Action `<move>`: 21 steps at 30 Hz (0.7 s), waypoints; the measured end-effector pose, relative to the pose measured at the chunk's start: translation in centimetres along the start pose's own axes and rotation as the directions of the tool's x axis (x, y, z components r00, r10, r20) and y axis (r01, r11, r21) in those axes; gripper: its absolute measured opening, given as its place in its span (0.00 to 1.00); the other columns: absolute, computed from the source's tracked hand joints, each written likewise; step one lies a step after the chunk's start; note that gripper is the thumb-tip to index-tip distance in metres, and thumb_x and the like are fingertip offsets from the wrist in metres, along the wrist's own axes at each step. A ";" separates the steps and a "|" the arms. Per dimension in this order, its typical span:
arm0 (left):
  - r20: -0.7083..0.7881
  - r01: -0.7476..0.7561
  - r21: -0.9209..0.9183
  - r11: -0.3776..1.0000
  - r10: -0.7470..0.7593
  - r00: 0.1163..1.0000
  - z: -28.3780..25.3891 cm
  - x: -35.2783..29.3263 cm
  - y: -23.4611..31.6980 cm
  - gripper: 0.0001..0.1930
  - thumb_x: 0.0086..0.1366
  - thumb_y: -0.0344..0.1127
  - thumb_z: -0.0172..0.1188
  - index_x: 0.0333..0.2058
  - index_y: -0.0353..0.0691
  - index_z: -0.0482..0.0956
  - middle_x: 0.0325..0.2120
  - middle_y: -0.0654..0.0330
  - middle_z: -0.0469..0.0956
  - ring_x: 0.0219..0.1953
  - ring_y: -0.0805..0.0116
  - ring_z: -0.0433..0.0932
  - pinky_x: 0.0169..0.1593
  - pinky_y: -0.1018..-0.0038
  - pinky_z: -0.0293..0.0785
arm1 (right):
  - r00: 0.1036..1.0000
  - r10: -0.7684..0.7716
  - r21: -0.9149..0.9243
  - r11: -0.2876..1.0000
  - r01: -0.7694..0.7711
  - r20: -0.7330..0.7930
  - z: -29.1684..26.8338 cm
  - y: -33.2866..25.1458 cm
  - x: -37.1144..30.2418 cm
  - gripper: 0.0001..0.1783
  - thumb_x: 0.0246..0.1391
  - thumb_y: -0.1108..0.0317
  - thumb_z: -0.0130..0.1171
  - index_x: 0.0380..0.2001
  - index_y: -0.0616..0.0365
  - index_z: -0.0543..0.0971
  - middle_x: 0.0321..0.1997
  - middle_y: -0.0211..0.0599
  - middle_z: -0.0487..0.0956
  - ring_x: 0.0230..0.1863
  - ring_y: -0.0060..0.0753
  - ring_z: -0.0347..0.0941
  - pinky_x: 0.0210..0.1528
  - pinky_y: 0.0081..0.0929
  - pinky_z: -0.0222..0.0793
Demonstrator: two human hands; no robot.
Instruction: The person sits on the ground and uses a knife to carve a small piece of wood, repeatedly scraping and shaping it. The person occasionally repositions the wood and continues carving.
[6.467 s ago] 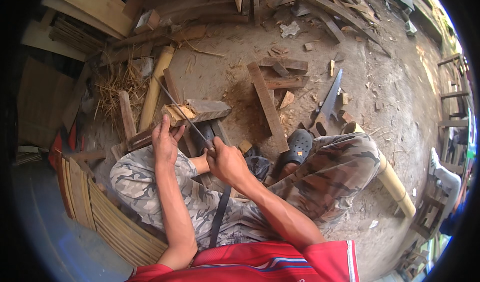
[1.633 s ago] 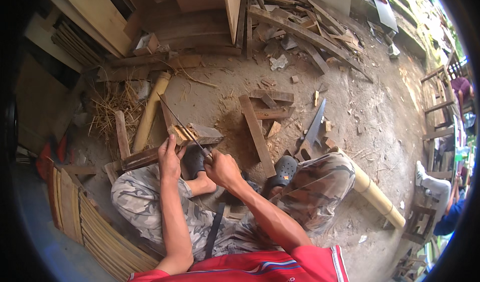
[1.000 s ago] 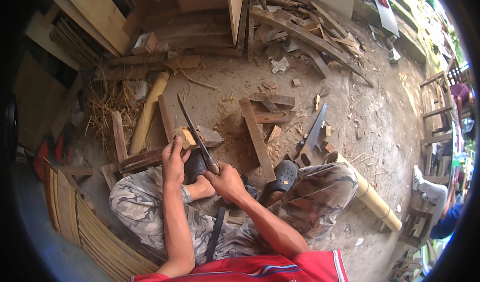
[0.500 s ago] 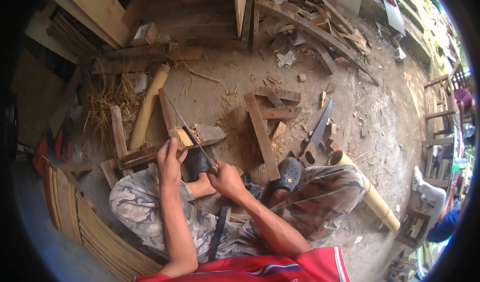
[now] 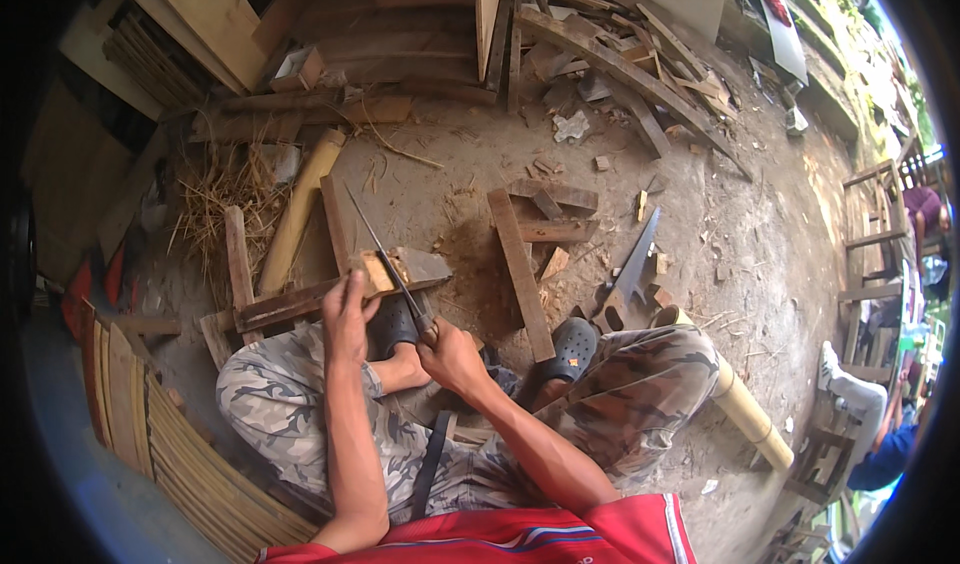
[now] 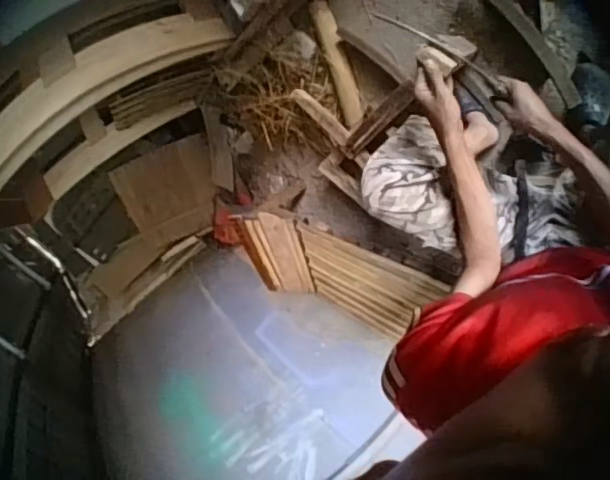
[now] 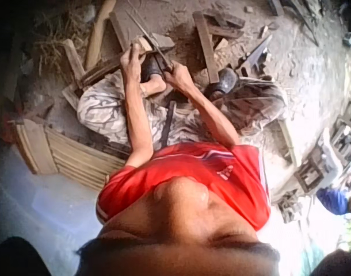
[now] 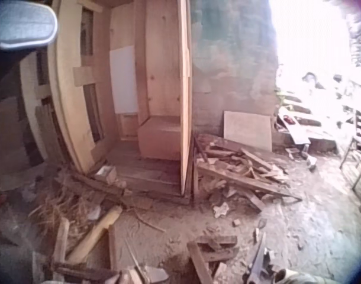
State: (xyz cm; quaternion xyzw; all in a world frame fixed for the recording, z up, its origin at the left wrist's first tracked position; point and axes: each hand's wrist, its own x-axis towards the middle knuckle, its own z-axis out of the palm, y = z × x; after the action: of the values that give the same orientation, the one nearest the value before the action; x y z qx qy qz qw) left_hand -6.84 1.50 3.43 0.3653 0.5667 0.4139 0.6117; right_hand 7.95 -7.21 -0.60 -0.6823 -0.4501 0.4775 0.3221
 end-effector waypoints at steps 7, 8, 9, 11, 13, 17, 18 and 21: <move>-0.102 -0.014 -0.041 0.999 0.010 0.995 -1.9 -0.1 -1.1 0.19 0.75 0.47 0.54 0.50 0.35 0.79 0.45 0.62 0.81 0.48 0.72 0.79 0.57 0.65 0.76 | 0.999 -0.045 0.130 0.990 0.047 -0.022 -2.1 -5.7 -1.4 0.14 0.53 0.63 0.64 0.34 0.64 0.76 0.29 0.62 0.79 0.37 0.67 0.77 0.36 0.45 0.73; -0.099 -0.013 -0.031 0.999 0.010 0.995 -2.0 0.0 -1.3 0.19 0.75 0.47 0.54 0.51 0.37 0.79 0.45 0.62 0.82 0.48 0.72 0.80 0.57 0.66 0.76 | 0.997 -0.064 0.156 0.985 0.071 -0.049 -2.1 -5.4 -1.5 0.14 0.53 0.63 0.64 0.34 0.64 0.76 0.28 0.61 0.79 0.37 0.67 0.78 0.36 0.44 0.73; -0.083 -0.005 0.009 1.000 0.006 0.997 -1.8 0.1 -1.1 0.19 0.75 0.47 0.54 0.51 0.37 0.79 0.45 0.62 0.82 0.48 0.72 0.81 0.57 0.66 0.76 | 0.994 -0.084 0.181 0.979 0.096 -0.076 -2.0 -5.0 -1.5 0.14 0.52 0.64 0.64 0.35 0.63 0.76 0.28 0.61 0.79 0.37 0.67 0.78 0.35 0.44 0.73; -0.066 -0.011 -0.011 1.000 0.010 0.998 -2.1 0.3 -1.7 0.19 0.75 0.46 0.54 0.51 0.37 0.79 0.44 0.62 0.82 0.47 0.72 0.81 0.56 0.67 0.76 | 0.991 -0.080 0.222 0.970 0.102 -0.105 -0.8 -3.7 -1.4 0.13 0.52 0.65 0.63 0.35 0.63 0.77 0.28 0.61 0.79 0.37 0.67 0.78 0.35 0.48 0.73; -0.083 -0.029 -0.028 0.999 0.027 0.996 -1.3 0.0 -1.2 0.17 0.75 0.45 0.54 0.51 0.38 0.79 0.43 0.63 0.82 0.45 0.74 0.81 0.54 0.69 0.77 | 1.000 -0.008 0.068 0.998 0.009 -0.020 0.8 -0.6 -0.8 0.11 0.51 0.67 0.62 0.33 0.63 0.76 0.26 0.59 0.78 0.33 0.63 0.77 0.36 0.47 0.72; -0.117 0.037 -0.024 0.999 -0.039 0.992 -2.0 -0.7 -0.4 0.16 0.75 0.44 0.54 0.51 0.40 0.79 0.44 0.64 0.81 0.47 0.74 0.80 0.56 0.68 0.75 | 0.999 -0.042 0.047 0.998 0.043 -0.029 0.0 -3.7 -1.7 0.12 0.51 0.66 0.63 0.32 0.64 0.75 0.24 0.57 0.76 0.28 0.61 0.75 0.34 0.44 0.71; -0.105 0.025 -0.031 0.999 -0.028 0.994 -2.0 -0.6 -0.8 0.16 0.75 0.44 0.54 0.51 0.40 0.79 0.45 0.64 0.81 0.47 0.74 0.80 0.57 0.68 0.74 | 0.996 -0.068 0.101 0.992 0.073 -0.057 -0.3 -4.4 -1.8 0.13 0.51 0.65 0.63 0.32 0.65 0.75 0.24 0.58 0.76 0.29 0.63 0.76 0.35 0.45 0.71; -0.052 -0.018 -0.054 0.998 0.015 0.999 -1.5 -0.5 -1.6 0.16 0.75 0.44 0.54 0.50 0.39 0.79 0.46 0.64 0.81 0.47 0.74 0.80 0.57 0.69 0.74 | 0.982 -0.116 0.197 0.970 0.144 -0.147 0.1 -3.4 -1.8 0.16 0.52 0.61 0.64 0.32 0.66 0.75 0.23 0.59 0.76 0.28 0.64 0.75 0.34 0.46 0.70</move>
State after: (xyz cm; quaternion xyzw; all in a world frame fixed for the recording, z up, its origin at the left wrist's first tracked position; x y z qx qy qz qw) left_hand -8.18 0.38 2.05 0.3422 0.5677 0.4437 0.6032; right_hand 6.59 -7.57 2.99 -0.6448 -0.4192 0.4525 0.4514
